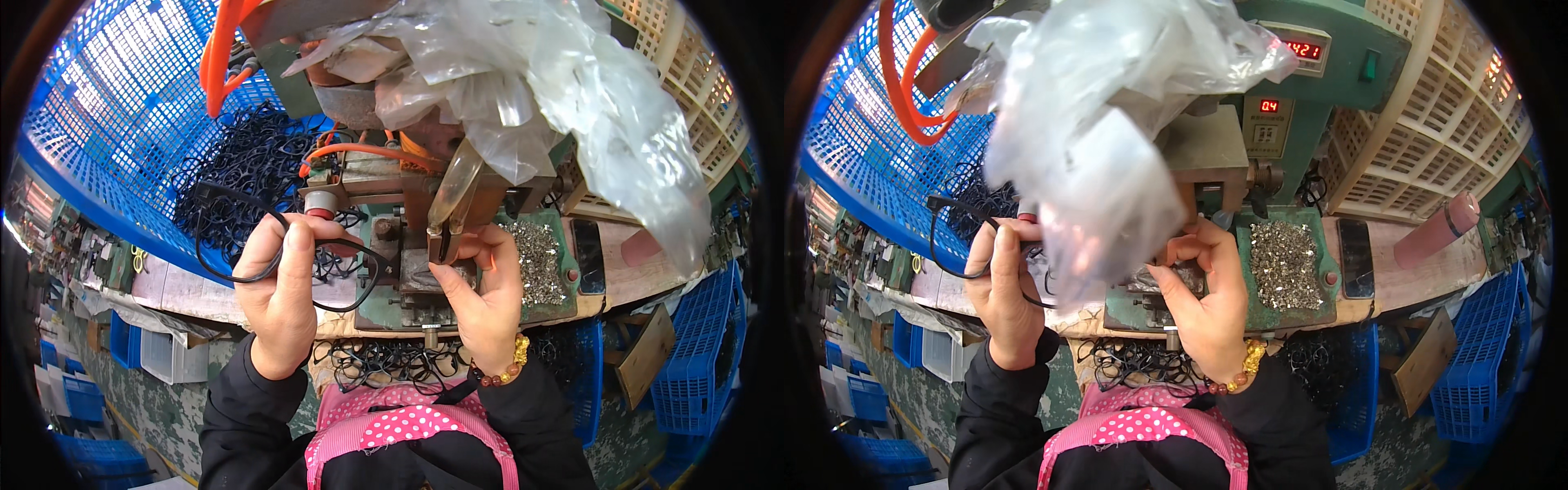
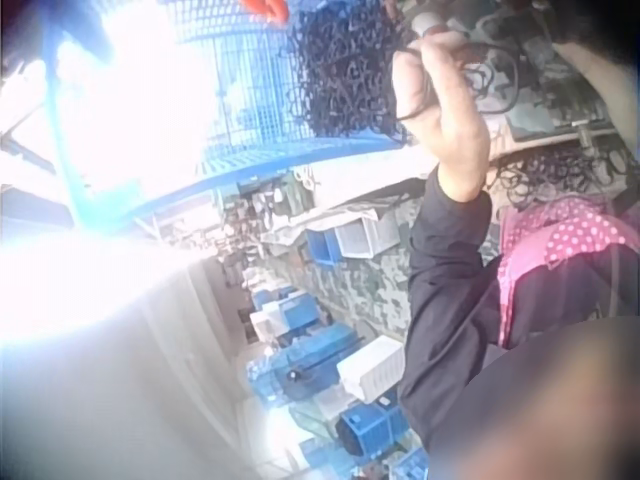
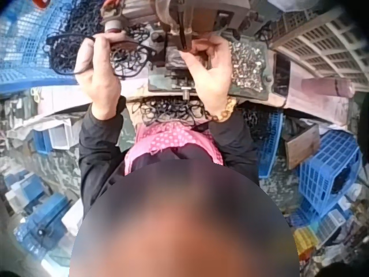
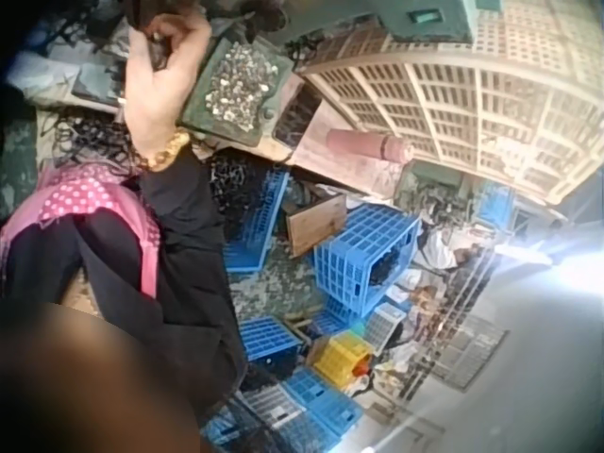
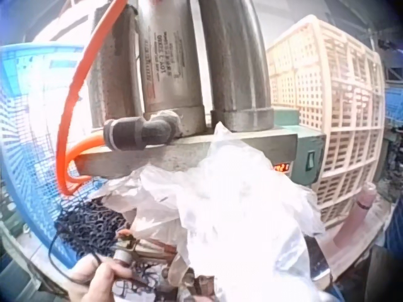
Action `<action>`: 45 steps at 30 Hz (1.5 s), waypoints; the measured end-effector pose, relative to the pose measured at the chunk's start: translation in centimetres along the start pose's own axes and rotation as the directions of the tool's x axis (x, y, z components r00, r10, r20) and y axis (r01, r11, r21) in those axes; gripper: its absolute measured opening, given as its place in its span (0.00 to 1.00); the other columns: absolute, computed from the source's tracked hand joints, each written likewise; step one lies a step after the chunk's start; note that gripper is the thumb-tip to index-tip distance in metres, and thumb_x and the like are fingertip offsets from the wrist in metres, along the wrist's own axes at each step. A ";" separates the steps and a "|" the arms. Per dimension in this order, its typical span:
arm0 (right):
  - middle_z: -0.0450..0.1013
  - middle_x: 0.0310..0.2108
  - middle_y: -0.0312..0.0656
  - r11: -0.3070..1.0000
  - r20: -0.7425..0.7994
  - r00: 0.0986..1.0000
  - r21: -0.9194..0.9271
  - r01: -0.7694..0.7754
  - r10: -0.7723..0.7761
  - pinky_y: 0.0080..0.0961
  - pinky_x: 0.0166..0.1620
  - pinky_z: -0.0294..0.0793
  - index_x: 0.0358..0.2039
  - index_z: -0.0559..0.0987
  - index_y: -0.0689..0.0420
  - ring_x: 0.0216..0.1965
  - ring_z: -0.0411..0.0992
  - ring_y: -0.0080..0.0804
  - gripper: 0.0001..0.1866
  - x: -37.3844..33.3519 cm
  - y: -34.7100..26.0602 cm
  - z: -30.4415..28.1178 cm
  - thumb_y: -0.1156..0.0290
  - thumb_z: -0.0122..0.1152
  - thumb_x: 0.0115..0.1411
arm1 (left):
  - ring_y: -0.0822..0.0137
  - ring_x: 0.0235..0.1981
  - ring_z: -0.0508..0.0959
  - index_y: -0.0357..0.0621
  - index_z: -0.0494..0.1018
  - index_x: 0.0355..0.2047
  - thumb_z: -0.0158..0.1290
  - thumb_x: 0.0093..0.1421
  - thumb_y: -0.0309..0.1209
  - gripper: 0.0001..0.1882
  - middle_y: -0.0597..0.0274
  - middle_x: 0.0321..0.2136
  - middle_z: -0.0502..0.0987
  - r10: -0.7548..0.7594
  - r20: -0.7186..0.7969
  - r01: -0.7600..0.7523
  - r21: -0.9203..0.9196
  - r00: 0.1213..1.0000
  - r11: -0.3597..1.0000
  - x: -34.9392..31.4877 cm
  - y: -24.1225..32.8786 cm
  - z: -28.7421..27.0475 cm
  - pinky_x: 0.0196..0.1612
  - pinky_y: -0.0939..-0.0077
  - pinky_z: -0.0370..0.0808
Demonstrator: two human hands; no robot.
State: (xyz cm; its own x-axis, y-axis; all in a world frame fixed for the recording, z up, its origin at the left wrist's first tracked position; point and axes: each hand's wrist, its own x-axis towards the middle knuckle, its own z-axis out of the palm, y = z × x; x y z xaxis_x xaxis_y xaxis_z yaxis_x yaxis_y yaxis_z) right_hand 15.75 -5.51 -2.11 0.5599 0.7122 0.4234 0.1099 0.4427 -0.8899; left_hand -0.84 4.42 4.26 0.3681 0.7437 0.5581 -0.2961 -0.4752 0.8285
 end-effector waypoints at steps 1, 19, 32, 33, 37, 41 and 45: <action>0.75 0.43 0.40 1.000 -0.002 1.000 -0.020 -0.011 0.011 0.24 0.54 0.71 0.54 0.69 0.65 0.45 0.74 0.26 0.22 -0.1 -0.1 -0.1 0.84 0.64 0.60 | 0.63 0.34 0.83 0.29 0.73 0.40 0.43 0.74 0.27 0.13 0.50 0.40 0.81 -0.021 0.014 0.022 -0.034 1.000 0.999 -0.1 0.0 0.2 0.38 0.73 0.80; 0.76 0.47 0.40 0.839 -0.350 0.935 -0.492 -0.232 0.054 0.23 0.53 0.72 0.52 0.77 0.63 0.48 0.73 0.26 0.15 -2.2 5.1 -13.6 0.81 0.58 0.64 | 0.63 0.14 0.78 0.35 0.73 0.38 0.45 0.74 0.38 0.16 0.44 0.24 0.81 -0.616 0.768 0.982 -0.181 0.176 0.055 -4.8 -1.9 2.5 0.19 0.77 0.73; 0.76 0.39 0.44 0.357 0.086 0.978 -0.922 0.150 -0.188 0.44 0.59 0.64 0.31 0.80 0.59 0.52 0.71 0.50 0.03 -1.3 5.7 -11.1 0.77 0.65 0.54 | 0.72 0.24 0.81 0.36 0.75 0.41 0.48 0.73 0.32 0.11 0.58 0.26 0.82 -0.617 0.403 0.716 -0.159 0.676 0.680 -6.4 -3.0 -1.4 0.29 0.79 0.77; 0.76 0.39 0.44 0.368 0.084 0.977 -0.917 0.152 -0.195 0.43 0.58 0.64 0.32 0.81 0.58 0.51 0.71 0.49 0.03 -1.2 5.7 -11.0 0.77 0.64 0.55 | 0.71 0.25 0.80 0.36 0.76 0.39 0.51 0.70 0.26 0.06 0.59 0.26 0.80 -0.419 0.230 0.422 0.037 0.878 0.906 -6.1 -4.2 -2.6 0.30 0.78 0.76; 0.76 0.38 0.44 0.362 0.050 0.968 -0.922 0.139 -0.244 0.40 0.53 0.65 0.36 0.82 0.58 0.46 0.72 0.46 0.06 -1.7 6.4 -11.1 0.77 0.62 0.58 | 0.53 0.39 0.75 0.41 0.77 0.34 0.62 0.58 0.30 0.08 0.57 0.35 0.78 0.088 0.062 -0.096 0.877 0.994 0.471 -0.9 -9.8 -8.1 0.45 0.62 0.72; 0.76 0.37 0.44 0.361 0.035 0.942 -0.918 0.162 -0.334 0.37 0.51 0.67 0.39 0.83 0.59 0.43 0.72 0.45 0.08 -2.3 7.4 -11.6 0.78 0.60 0.59 | 0.52 0.44 0.74 0.44 0.78 0.27 0.66 0.53 0.36 0.10 0.57 0.39 0.77 -0.076 -0.011 0.037 0.939 0.997 0.341 -0.1 -16.4 -12.7 0.49 0.58 0.70; 0.77 0.39 0.44 0.490 -0.073 0.935 -0.864 0.113 -0.346 0.36 0.51 0.70 0.40 0.83 0.59 0.44 0.74 0.45 0.10 -2.5 6.8 -10.4 0.81 0.59 0.59 | 0.67 0.32 0.75 0.41 0.78 0.26 0.63 0.57 0.30 0.08 0.65 0.27 0.78 -0.165 -0.344 0.332 0.512 0.924 0.792 0.4 -17.8 -14.4 0.39 0.71 0.71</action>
State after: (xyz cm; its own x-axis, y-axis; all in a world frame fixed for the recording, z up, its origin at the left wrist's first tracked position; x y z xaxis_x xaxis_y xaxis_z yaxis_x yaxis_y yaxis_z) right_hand 23.61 -9.94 -10.97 0.5461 0.4733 0.6912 0.8271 -0.1736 -0.5346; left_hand -8.09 19.90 -10.94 0.0856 0.9277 0.3635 0.3391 -0.3702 0.8649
